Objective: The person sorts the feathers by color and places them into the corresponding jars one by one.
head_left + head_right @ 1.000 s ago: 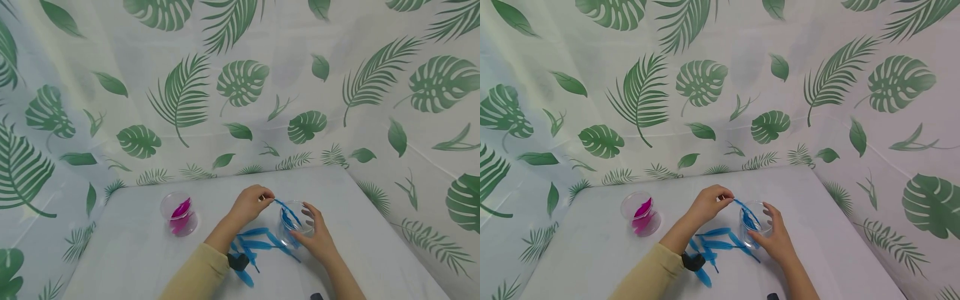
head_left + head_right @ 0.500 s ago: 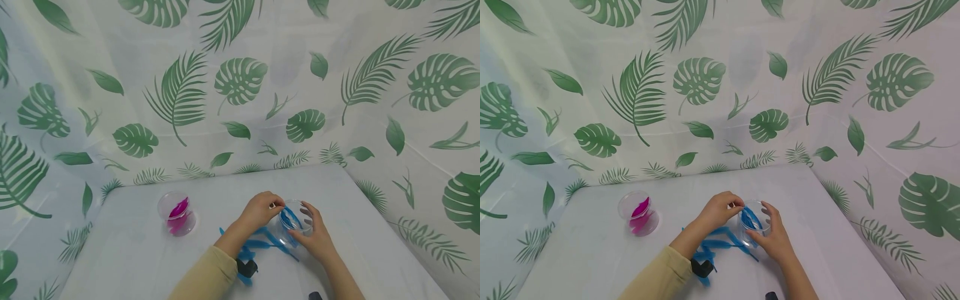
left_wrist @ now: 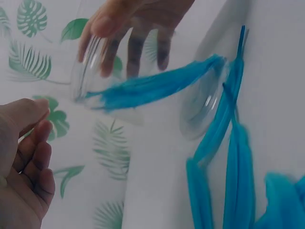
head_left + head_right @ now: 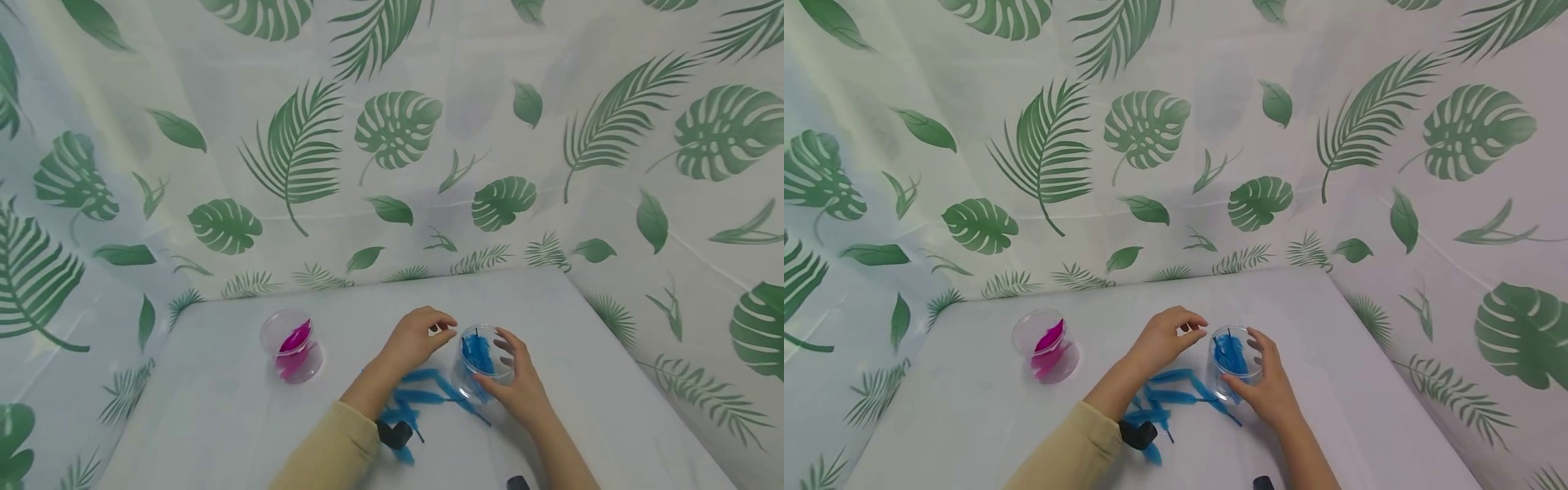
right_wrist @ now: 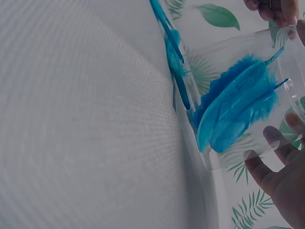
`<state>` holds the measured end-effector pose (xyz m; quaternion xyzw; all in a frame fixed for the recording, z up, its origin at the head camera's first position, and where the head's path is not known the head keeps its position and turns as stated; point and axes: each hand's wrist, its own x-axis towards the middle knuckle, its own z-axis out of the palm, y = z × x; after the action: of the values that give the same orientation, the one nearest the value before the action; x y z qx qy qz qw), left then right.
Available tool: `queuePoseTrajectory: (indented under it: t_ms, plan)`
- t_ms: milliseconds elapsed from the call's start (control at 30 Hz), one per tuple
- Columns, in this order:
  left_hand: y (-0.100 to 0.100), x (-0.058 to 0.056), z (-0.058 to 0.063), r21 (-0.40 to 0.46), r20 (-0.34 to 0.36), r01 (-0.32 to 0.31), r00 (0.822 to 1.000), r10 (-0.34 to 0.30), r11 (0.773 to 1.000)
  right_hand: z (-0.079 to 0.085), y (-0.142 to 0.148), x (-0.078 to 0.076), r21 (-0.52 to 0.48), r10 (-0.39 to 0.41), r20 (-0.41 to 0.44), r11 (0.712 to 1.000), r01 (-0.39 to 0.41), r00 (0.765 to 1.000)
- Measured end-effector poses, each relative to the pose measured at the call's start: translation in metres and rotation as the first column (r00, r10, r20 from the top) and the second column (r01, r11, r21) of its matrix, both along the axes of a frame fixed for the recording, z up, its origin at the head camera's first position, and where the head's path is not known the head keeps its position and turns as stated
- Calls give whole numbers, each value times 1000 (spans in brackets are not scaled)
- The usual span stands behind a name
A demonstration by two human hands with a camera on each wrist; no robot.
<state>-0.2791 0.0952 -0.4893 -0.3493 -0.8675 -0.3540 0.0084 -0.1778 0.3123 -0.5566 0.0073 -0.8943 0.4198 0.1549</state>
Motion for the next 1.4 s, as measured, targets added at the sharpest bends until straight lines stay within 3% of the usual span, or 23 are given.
queuePoseTrajectory:
  t_ms: [167,367,600,967,1200,1400]
  plan:
    - [-29,-9,0,54,10,-49,999,49,997,0,1,-2,5,-6,8,1000,6,1000]
    - [-68,-15,-8,91,80,-167,984,160,982,-2,0,-2,12,3,9,1000,-3,1000]
    - [-94,-11,-21,76,155,-241,961,227,968,-3,1,-1,2,2,17,1000,-2,1000]
    - [-113,8,-73,6,296,-280,918,266,960,0,-2,-1,0,-1,20,1000,1,1000]
    - [-119,12,-98,-15,266,-204,943,201,979,-1,-1,-1,9,-1,8,1000,1,1000]
    - [-120,12,-109,-30,196,-146,969,149,989,1,-2,0,7,3,16,1000,-3,1000]
